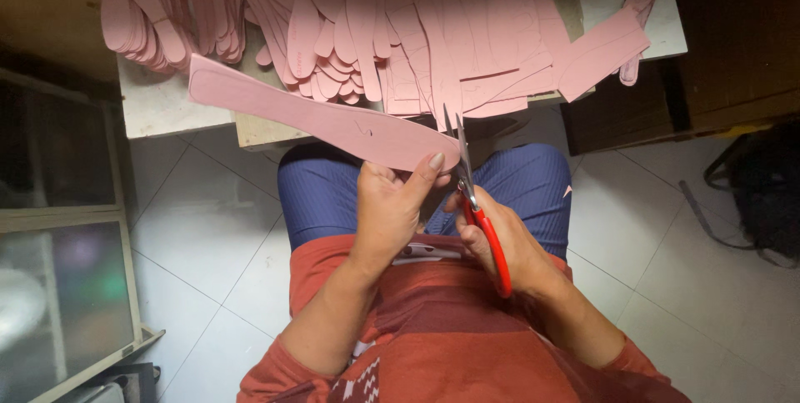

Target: The person sits on the floor and uses red-handled scissors to cut a pink sheet of material into elongated shapes. They rotate the sheet to follow drawn outlines and place finished pieces on a nearby table.

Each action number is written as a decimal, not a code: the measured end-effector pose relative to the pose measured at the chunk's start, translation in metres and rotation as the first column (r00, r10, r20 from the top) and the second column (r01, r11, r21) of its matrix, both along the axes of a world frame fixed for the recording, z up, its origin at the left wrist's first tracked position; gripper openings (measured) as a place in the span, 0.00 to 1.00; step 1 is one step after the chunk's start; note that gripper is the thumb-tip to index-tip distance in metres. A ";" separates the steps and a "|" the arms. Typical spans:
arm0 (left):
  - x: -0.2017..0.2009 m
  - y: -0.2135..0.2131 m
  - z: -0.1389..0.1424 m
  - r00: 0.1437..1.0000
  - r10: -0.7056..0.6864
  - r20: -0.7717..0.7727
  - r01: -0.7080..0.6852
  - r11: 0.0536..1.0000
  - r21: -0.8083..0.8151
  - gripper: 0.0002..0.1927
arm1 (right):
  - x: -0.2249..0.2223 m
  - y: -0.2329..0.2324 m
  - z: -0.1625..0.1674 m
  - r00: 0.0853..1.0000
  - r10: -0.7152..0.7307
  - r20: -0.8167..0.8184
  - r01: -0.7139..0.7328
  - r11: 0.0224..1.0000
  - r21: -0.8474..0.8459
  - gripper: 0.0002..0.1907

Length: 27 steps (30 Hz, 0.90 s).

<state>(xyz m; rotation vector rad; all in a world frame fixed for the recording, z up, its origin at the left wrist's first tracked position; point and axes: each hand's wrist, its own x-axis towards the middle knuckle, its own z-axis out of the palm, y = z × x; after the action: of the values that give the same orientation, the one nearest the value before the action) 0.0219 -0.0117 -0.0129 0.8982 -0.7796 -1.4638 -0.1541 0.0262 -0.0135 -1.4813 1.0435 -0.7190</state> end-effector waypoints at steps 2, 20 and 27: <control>0.003 0.000 -0.003 0.999 -0.048 -0.001 0.048 0.999 -0.007 0.07 | 0.001 -0.002 0.000 0.999 0.037 0.026 -0.036 0.999 -0.026 0.46; 0.016 -0.006 -0.001 0.989 -0.147 -0.021 0.146 0.988 -0.055 0.07 | 0.000 -0.007 -0.001 0.998 0.064 0.001 -0.064 0.998 -0.027 0.44; 0.027 -0.005 0.002 0.958 -0.256 0.125 0.253 0.967 0.042 0.09 | -0.009 -0.002 -0.004 0.998 0.065 0.005 -0.065 0.994 0.085 0.40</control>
<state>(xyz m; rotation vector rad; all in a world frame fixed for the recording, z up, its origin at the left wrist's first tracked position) 0.0492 -0.0162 -0.0112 0.9461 -1.0043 -1.6551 -0.1627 0.0243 -0.0172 -1.4341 1.0080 -0.6223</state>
